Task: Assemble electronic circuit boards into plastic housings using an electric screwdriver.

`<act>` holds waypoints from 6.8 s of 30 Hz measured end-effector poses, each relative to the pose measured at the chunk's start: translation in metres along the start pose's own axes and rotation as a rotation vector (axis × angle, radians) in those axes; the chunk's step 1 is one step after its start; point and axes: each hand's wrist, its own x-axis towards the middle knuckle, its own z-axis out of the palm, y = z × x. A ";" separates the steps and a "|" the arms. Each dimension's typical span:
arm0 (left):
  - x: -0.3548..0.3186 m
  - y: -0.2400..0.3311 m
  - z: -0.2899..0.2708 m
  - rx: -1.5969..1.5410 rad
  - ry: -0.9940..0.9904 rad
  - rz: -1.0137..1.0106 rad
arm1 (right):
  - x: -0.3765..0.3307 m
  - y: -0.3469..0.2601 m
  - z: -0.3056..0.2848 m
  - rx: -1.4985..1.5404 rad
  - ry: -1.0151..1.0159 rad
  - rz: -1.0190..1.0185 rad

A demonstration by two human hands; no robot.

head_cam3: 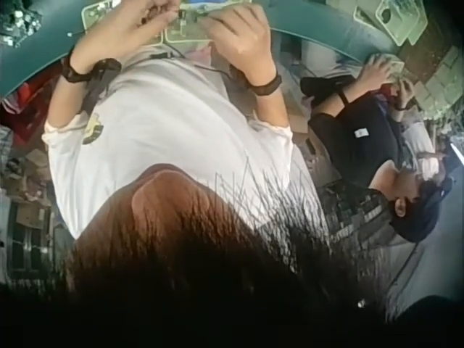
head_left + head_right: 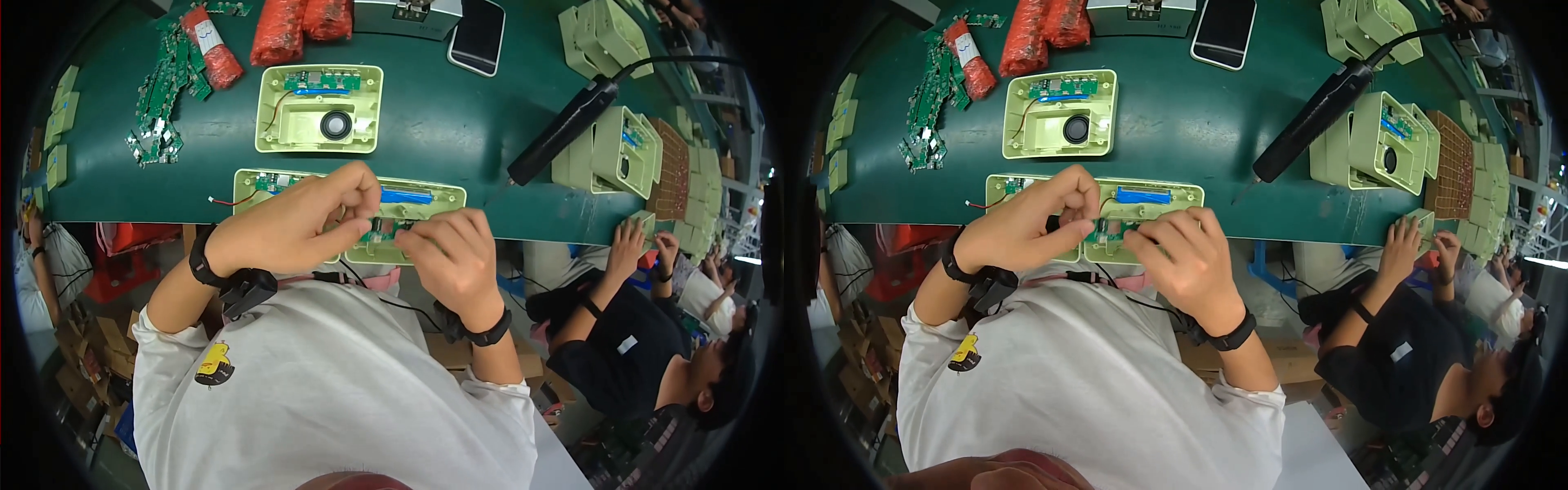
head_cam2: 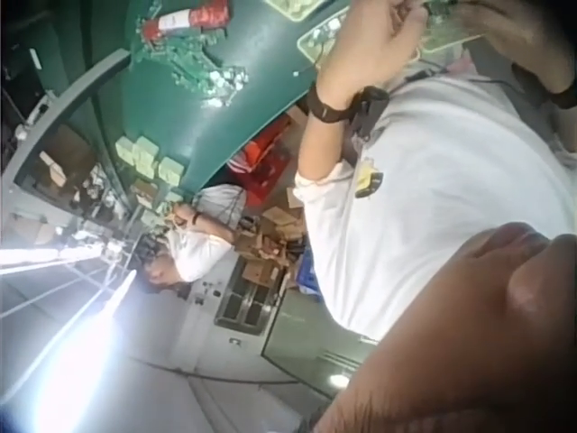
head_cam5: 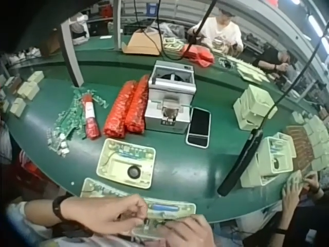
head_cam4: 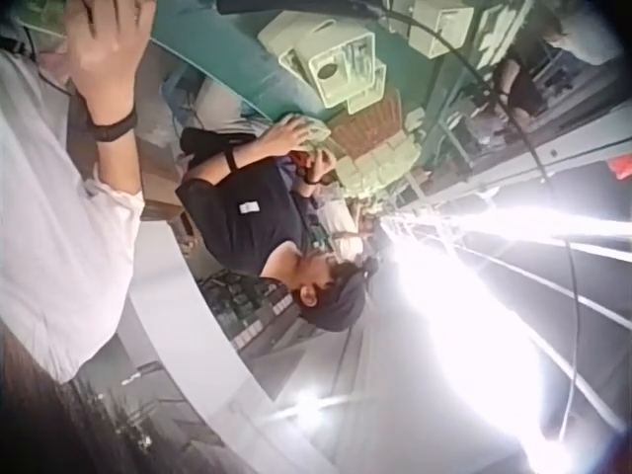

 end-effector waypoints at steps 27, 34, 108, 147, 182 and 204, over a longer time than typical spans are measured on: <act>-0.011 -0.050 0.025 0.937 0.265 0.317 | 0.063 0.051 -0.017 -0.601 0.413 0.344; 0.002 -0.034 -0.032 1.067 0.454 0.359 | 0.058 0.145 -0.017 -0.306 0.416 0.771; 0.010 -0.060 -0.106 0.633 0.381 0.385 | 0.206 0.029 0.055 1.116 0.261 0.124; 0.005 -0.112 -0.127 0.295 0.461 0.527 | 0.242 0.004 0.101 1.025 0.208 -0.027; -0.005 -0.088 -0.081 0.538 0.451 0.580 | 0.152 -0.034 0.016 1.180 0.211 0.013; -0.002 -0.091 -0.080 0.525 0.483 0.634 | 0.133 -0.041 0.061 1.112 0.178 -0.095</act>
